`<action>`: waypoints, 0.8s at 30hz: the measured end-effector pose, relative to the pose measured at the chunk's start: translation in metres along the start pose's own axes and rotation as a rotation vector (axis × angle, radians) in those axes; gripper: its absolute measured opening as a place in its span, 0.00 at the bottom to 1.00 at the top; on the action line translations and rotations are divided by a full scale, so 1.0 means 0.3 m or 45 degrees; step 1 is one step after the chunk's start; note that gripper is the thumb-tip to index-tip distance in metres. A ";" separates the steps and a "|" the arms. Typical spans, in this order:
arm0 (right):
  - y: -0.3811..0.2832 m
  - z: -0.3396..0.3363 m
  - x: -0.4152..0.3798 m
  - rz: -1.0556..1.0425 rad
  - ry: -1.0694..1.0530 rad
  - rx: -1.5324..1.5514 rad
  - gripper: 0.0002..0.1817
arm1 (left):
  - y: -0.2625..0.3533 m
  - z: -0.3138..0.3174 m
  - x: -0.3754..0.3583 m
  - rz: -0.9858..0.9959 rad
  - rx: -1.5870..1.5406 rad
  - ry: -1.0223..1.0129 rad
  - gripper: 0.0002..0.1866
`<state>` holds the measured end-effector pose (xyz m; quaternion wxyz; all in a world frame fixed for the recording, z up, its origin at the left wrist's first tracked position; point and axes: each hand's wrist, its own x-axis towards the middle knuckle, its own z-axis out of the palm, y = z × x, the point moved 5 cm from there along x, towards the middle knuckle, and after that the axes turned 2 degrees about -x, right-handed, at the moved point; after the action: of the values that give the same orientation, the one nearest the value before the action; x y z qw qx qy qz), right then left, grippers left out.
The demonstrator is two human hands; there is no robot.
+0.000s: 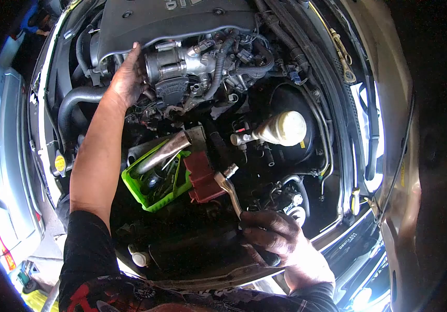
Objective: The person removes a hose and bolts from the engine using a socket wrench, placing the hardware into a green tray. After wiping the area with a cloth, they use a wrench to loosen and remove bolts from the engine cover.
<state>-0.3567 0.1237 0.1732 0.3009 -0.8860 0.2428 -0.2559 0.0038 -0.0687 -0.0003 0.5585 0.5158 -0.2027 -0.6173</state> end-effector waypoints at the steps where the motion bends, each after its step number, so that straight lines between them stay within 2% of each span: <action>1: 0.005 -0.003 -0.007 -0.016 -0.024 -0.006 0.17 | 0.000 -0.003 0.004 0.000 -0.015 0.004 0.57; 4: 0.005 0.000 -0.009 -0.043 -0.052 -0.039 0.17 | 0.001 0.017 0.011 0.029 -0.022 -0.093 0.57; 10: 0.000 -0.005 0.006 0.006 -0.010 0.023 0.17 | 0.008 0.017 -0.015 0.052 -0.017 0.049 0.54; 17: 0.000 -0.007 0.008 0.029 -0.040 0.045 0.17 | 0.008 0.021 -0.012 0.043 -0.026 0.012 0.53; 21: -0.002 0.002 -0.012 -0.064 -0.111 -0.120 0.16 | 0.001 0.007 0.007 0.034 -0.021 -0.019 0.52; 24: 0.000 0.000 -0.005 -0.024 -0.065 -0.064 0.17 | 0.012 0.031 -0.013 0.057 -0.038 -0.013 0.51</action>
<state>-0.3579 0.1246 0.1725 0.2822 -0.9018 0.2329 -0.2298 -0.0030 -0.0694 0.0079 0.5788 0.4995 -0.2077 -0.6102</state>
